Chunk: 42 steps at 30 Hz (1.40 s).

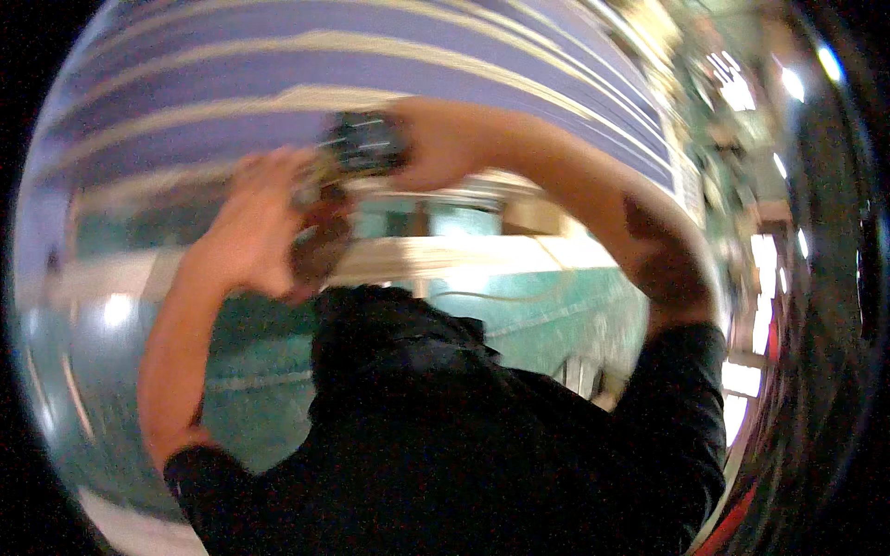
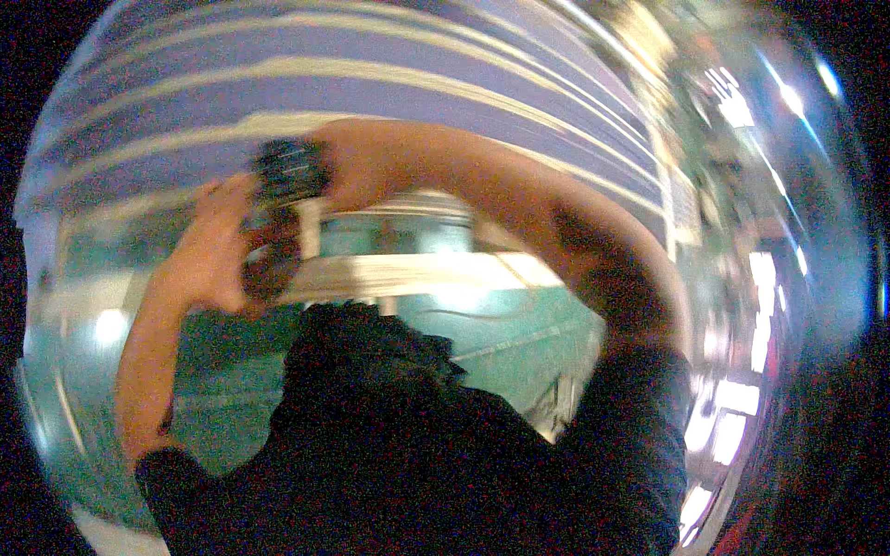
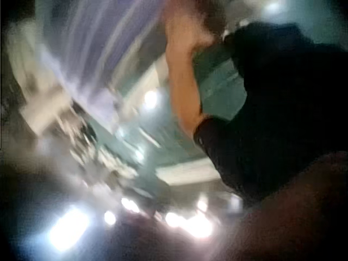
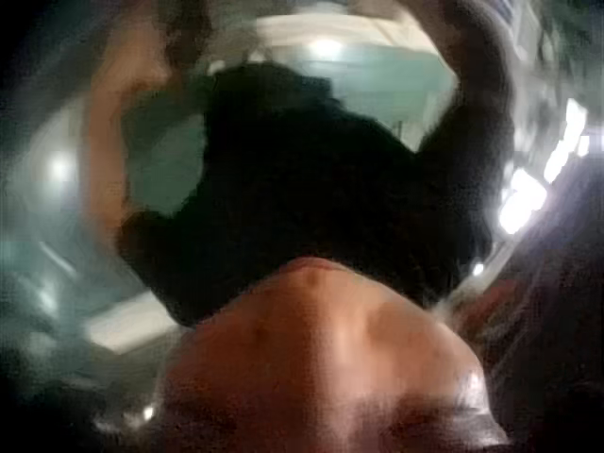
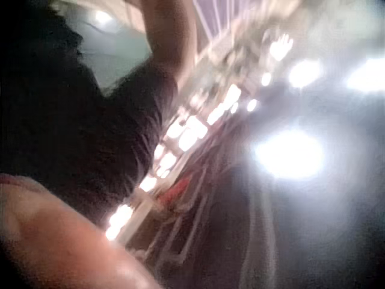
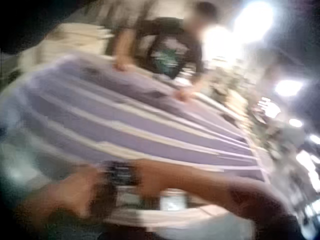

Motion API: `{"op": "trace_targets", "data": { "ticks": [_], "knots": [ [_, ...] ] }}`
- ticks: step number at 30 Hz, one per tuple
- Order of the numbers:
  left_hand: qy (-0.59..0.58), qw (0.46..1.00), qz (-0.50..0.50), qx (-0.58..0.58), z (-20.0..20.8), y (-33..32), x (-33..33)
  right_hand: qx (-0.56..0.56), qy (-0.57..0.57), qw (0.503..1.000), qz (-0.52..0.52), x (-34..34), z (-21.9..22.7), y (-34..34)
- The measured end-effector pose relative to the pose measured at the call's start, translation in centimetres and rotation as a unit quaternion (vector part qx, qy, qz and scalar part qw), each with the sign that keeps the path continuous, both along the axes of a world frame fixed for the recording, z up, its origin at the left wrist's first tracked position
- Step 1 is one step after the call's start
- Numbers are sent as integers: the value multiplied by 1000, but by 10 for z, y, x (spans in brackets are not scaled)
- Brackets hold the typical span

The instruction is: The person uses a pneumatic nail gun to fasten thin wooden strips onto a large purple board frame. They repeatedly pick up strips, align them, and drive nails into the wood to secure them in place. The person also reloads the nail gun with a strip of nails and moves the large frame to adjust its position.

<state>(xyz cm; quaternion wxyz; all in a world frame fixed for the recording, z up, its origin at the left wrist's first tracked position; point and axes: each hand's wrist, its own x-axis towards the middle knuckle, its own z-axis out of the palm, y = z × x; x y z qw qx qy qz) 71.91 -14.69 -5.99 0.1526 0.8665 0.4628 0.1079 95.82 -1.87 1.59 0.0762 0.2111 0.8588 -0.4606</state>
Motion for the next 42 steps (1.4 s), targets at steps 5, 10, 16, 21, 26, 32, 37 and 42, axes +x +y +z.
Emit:
{"op": "trace_targets", "data": {
  "ticks": [5, 10, 16, 21, 26, 32, 37, 42],
  "knots": [
    [93, 995, -34, -4, 10, -7, 14, 7, -146, 985, -86, 2, 39, -19],
    [61, 997, -39, 26, 2, -2, 2, 18, -201, 974, -103, -10, 41, -17],
    [100, 993, -44, 42, 10, -7, 2, -2, -167, 981, -95, -11, 33, -13],
    [88, 994, -44, 45, 6, -6, -1, 4, -171, 978, -116, -13, 36, -19],
    [98, 994, -41, 39, 8, -5, -1, 5, -177, 978, -115, -17, 39, -21],
    [78, 995, -42, 37, 5, -6, -1, 25, -159, 985, -62, -11, 35, -13],
    [153, 987, -46, 5, 16, -3, 1, 22, -177, 981, -75, -9, 38, -14],
    [111, 993, -47, -5, 13, -3, 2, 23, -149, 985, -85, 13, 27, -9]
  ]
}}
